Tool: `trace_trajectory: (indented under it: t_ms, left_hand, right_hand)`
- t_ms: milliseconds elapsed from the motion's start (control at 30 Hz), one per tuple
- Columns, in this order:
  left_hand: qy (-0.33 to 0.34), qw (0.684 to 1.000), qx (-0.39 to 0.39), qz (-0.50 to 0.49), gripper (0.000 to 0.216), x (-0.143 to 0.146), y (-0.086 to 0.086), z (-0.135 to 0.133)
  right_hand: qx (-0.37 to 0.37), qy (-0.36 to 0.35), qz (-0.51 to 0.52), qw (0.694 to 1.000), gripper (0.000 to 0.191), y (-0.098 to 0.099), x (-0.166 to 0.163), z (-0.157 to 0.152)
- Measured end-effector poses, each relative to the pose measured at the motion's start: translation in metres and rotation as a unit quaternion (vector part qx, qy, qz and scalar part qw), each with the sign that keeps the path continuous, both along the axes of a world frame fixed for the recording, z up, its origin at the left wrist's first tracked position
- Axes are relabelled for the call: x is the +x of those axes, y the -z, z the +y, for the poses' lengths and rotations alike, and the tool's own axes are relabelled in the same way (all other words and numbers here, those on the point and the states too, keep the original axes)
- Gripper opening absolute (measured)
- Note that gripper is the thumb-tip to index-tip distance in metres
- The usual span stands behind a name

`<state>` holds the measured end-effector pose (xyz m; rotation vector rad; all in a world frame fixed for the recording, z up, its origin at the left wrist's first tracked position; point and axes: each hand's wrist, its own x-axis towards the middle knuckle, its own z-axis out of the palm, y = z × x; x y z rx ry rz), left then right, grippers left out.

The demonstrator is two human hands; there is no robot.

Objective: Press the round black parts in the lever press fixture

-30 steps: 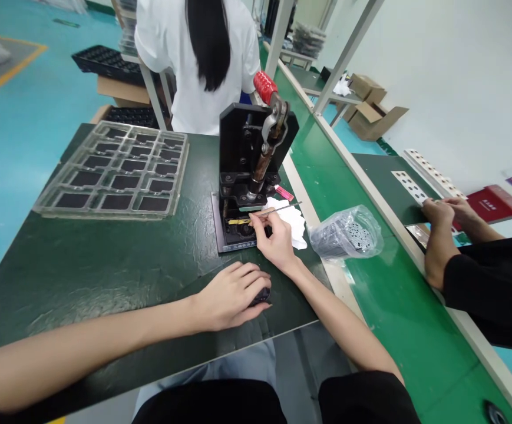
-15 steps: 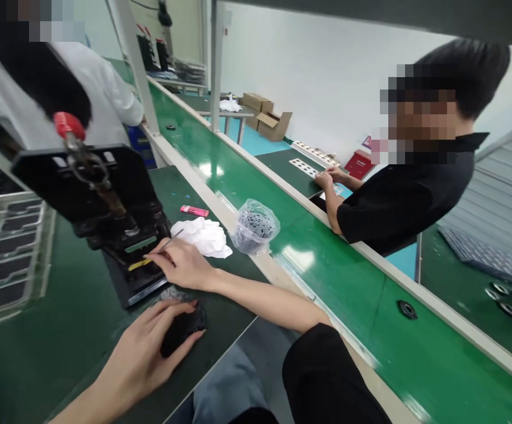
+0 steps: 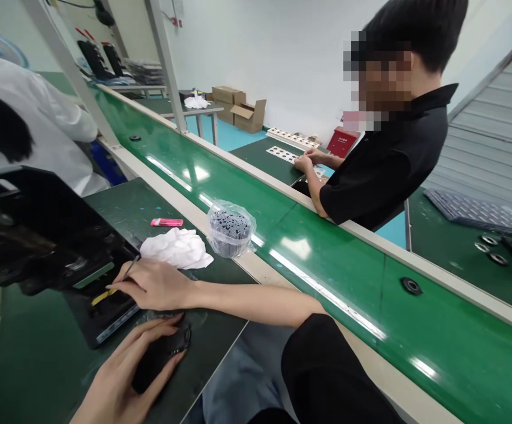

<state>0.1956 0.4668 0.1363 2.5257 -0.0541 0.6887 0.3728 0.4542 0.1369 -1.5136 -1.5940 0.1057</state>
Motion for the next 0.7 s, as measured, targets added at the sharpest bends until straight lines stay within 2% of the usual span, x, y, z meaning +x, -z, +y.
trace_trajectory:
  t_ms: [200,700]
  left_hand:
    - [0.006,1.000,-0.005,-0.003,0.018,0.0012,-0.0015,0.0017]
    - [0.027,0.999,-0.023,0.020,0.013,0.0023,-0.0040,0.0026]
  right_hand:
    - [-0.017,-0.001,-0.002,1.000,0.018,-0.0045,-0.0004,-0.0021]
    - [-0.005,0.009,-0.026,1.000,0.012,-0.0019,-0.0007,-0.0022]
